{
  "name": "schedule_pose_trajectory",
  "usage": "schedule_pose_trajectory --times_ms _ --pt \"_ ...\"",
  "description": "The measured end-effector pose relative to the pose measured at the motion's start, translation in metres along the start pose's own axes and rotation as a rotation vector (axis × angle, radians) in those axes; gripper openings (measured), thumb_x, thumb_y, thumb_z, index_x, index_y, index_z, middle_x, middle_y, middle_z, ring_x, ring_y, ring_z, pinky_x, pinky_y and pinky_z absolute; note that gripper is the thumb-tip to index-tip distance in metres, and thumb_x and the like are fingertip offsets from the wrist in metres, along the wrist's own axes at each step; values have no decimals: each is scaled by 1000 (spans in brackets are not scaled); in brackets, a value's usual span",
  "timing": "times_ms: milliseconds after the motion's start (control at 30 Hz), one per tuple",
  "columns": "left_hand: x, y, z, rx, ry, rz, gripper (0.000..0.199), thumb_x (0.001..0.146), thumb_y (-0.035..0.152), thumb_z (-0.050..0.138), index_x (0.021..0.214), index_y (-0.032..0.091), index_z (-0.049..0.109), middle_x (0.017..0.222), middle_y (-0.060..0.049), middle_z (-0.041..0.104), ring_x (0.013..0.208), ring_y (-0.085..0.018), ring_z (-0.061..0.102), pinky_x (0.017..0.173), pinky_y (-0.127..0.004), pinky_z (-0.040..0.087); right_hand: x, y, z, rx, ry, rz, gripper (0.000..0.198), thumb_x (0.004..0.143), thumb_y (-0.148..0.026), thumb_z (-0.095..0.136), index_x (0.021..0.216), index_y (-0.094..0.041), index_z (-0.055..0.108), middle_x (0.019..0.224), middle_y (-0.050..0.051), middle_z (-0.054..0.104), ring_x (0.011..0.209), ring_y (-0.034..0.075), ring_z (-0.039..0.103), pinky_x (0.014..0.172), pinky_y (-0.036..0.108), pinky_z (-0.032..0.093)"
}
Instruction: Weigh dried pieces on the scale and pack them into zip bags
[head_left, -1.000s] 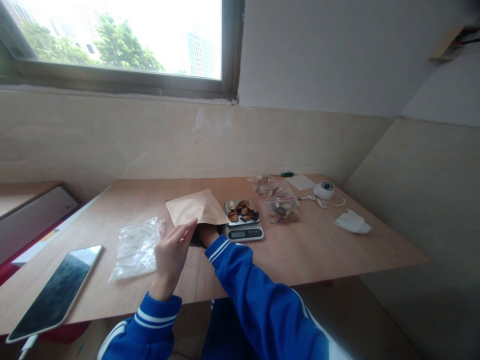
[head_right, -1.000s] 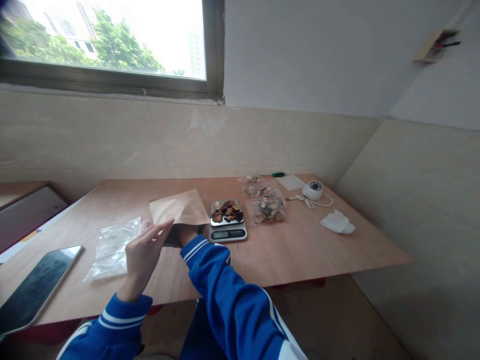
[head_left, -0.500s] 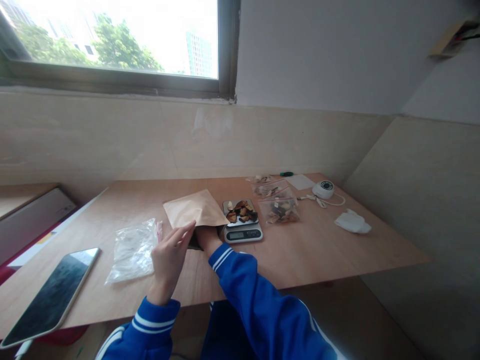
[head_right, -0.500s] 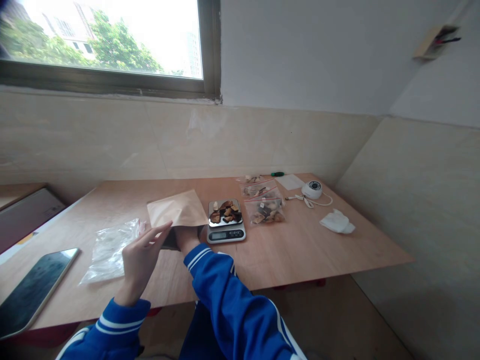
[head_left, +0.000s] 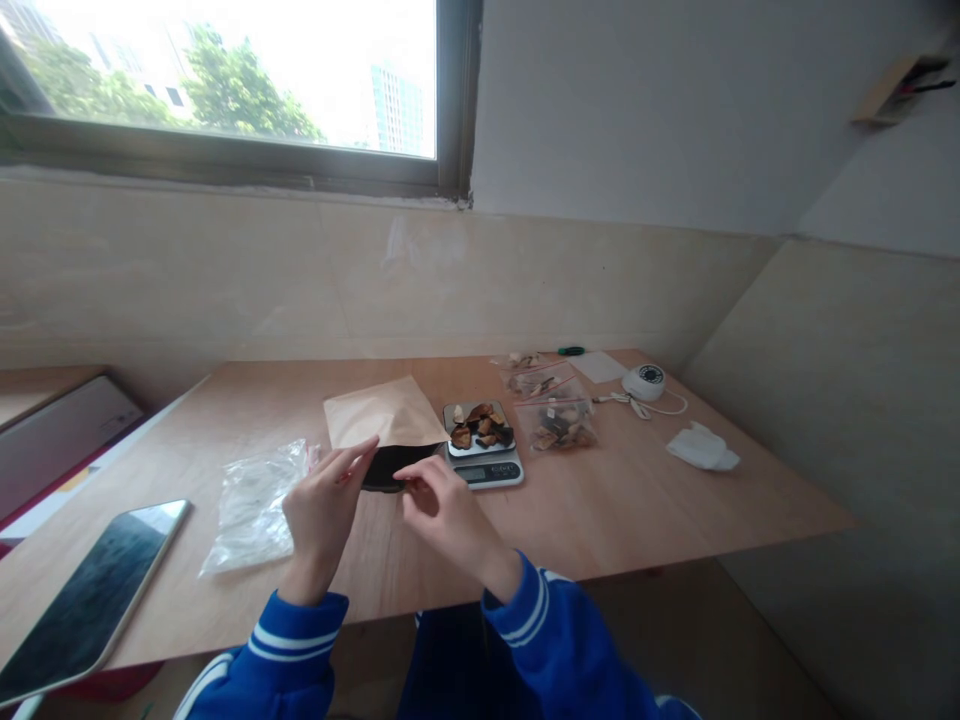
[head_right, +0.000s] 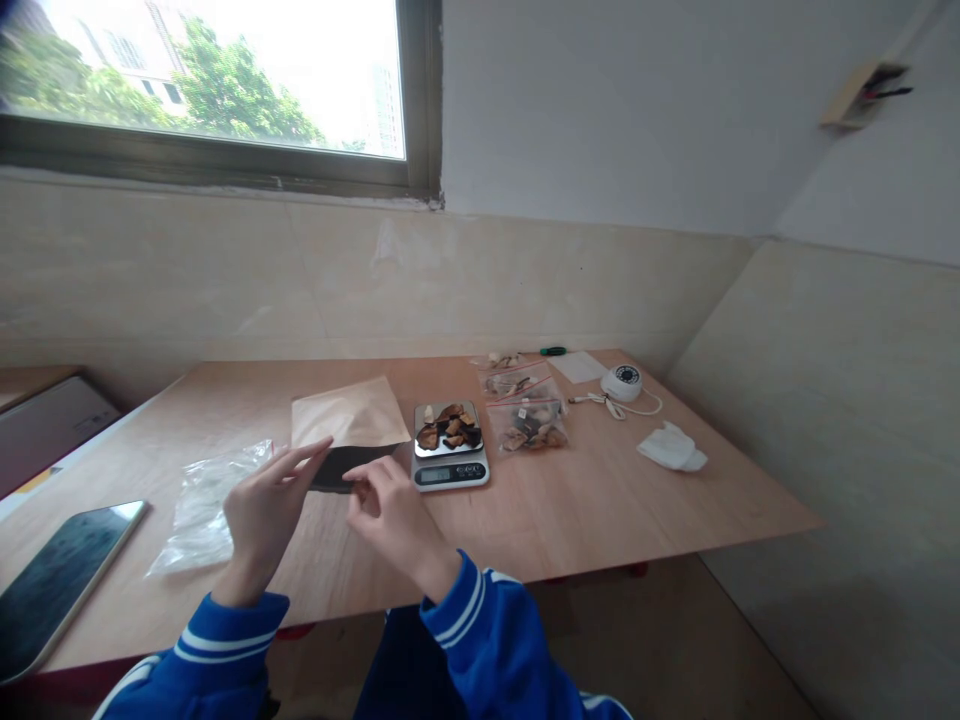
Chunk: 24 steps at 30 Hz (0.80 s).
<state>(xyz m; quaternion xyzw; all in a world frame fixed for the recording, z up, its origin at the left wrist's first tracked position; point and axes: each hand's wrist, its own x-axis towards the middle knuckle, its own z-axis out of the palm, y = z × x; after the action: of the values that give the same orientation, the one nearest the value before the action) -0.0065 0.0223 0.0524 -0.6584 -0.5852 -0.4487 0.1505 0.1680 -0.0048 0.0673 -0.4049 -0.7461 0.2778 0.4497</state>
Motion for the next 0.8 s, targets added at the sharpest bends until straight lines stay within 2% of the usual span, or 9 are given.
schedule_pose_trajectory --times_ms 133,233,367,500,633,800 --pt "-10 -16 17 42 53 5 20 87 36 58 99 30 73 79 2 73 62 -11 63 51 -21 36 1 24 -43 131 224 45 19 84 -24 57 102 -23 62 103 5 66 95 17 63 84 31 52" --pt "-23 -31 34 45 139 66 19 88 30 58 99 30 72 84 2 75 79 -15 68 60 -21 43 26 59 -70 85 281 94 23 82 -26 61 104 -19 61 105 7 67 95 17 64 85 31 51" --pt "-33 -43 42 43 208 106 22 86 24 61 104 30 71 90 1 75 88 -17 69 65 -22 46 79 104 -84 -129 168 101 22 78 -17 64 100 -15 63 103 8 68 96 17 63 87 31 50" --pt "-33 -44 38 48 218 126 23 85 23 62 105 30 71 89 2 76 84 -17 70 61 -23 46 117 131 -76 -463 -20 148 16 75 -8 66 91 -13 67 95 8 68 91 18 63 87 32 49" --pt "-32 -43 37 62 208 176 25 84 22 63 107 31 70 88 3 76 77 -15 71 61 -22 47 123 143 -66 -528 -112 140 12 74 -6 69 84 -12 69 90 10 67 91 20 63 87 33 47" --pt "-34 -46 41 67 207 186 25 83 22 64 107 31 70 91 3 76 79 -14 71 63 -22 48 112 144 -70 -525 -197 111 16 74 -18 73 89 -11 72 94 12 69 92 22 64 84 31 48"
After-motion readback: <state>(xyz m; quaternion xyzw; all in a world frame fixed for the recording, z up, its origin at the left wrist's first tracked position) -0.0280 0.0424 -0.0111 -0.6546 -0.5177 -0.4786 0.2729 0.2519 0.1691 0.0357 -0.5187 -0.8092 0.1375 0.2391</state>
